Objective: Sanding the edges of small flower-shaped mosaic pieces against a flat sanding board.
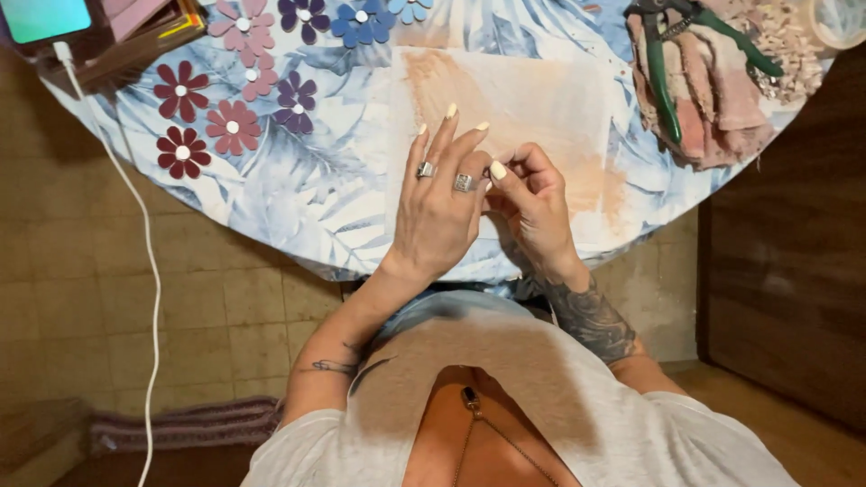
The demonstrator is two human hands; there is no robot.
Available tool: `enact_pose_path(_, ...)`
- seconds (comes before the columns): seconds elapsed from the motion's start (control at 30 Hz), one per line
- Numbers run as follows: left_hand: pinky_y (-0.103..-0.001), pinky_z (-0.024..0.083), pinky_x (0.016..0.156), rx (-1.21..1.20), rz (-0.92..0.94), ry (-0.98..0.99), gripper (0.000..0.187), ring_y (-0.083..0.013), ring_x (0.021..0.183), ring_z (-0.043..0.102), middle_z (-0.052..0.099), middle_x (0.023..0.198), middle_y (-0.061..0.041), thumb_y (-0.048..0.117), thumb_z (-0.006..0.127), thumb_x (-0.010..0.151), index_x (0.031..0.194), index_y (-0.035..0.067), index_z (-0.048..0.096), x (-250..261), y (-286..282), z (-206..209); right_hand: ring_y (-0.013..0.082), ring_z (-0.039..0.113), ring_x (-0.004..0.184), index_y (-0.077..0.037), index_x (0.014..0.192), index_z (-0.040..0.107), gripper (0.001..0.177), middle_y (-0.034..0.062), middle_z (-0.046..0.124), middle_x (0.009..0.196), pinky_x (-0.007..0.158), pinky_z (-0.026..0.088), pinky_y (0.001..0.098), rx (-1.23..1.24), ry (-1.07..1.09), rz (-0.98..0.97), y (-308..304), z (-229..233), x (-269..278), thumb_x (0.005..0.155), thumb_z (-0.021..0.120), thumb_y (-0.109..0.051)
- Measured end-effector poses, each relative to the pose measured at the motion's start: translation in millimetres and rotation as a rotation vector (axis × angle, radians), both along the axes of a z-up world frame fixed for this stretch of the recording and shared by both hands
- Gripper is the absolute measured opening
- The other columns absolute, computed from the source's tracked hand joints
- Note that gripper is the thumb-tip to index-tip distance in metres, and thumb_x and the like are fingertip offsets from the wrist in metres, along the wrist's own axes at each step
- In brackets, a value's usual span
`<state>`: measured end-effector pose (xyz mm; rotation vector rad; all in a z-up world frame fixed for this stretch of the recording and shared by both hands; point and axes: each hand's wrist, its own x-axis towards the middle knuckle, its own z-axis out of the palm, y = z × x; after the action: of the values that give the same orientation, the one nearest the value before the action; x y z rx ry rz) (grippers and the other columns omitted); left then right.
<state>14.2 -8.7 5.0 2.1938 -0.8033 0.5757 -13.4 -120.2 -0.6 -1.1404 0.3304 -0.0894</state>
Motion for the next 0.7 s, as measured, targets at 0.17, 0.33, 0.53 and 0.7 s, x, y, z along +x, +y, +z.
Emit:
enact_pose_path(0.17,-0.046,0.032,0.096,-0.092,-0.126,0.166,0.032,-0.0355,0.114,0.042,0.051,0.109,-0.011,0.005,0.058,0.078,0.109,0.004,0.048,0.4,7.7,-0.5,0.0170,0.059,0.061,0.004,0.094,0.050,0.017,0.0115,0.052,0.071,0.051,0.055,0.0305,-0.071,-0.082,0.004,-7.0,4.3,-1.5,0.080,0.057,-0.001)
enact_pose_path(0.33,-0.044,0.033,0.095,-0.155,-0.166,0.214,0.028,-0.0355,0.111,0.045,0.055,0.103,-0.009,0.009,0.061,0.078,0.105,0.008,0.057,1.7,12.2,-1.0,0.0124,0.057,0.057,0.003,0.099,0.046,0.026,0.0111,0.052,0.070,0.052,0.055,0.0270,-0.092,-0.047,-0.010,-17.1,-2.7,-4.4,0.077,0.060,0.001)
enact_pose_path(0.53,-0.042,0.035,0.092,-0.212,-0.141,0.233,0.018,-0.0352,0.110,0.046,0.056,0.101,-0.006,0.013,0.064,0.077,0.095,0.012,0.061,0.7,11.3,-6.6,0.0124,0.058,0.059,0.002,0.096,0.046,0.021,0.0111,0.054,0.071,0.052,0.054,0.0257,-0.181,-0.078,0.047,-13.9,13.2,-6.3,0.080,0.058,-0.003)
enact_pose_path(0.7,-0.041,0.035,0.092,-0.218,-0.096,0.257,0.018,-0.0341,0.109,0.046,0.057,0.100,-0.005,0.013,0.066,0.075,0.092,0.012,0.062,-1.9,11.9,-6.0,0.0155,0.059,0.060,0.003,0.091,0.053,0.018,0.0117,0.056,0.068,0.053,0.055,0.0304,-0.293,-0.053,0.234,-16.5,13.6,-8.9,0.088,0.047,-0.014)
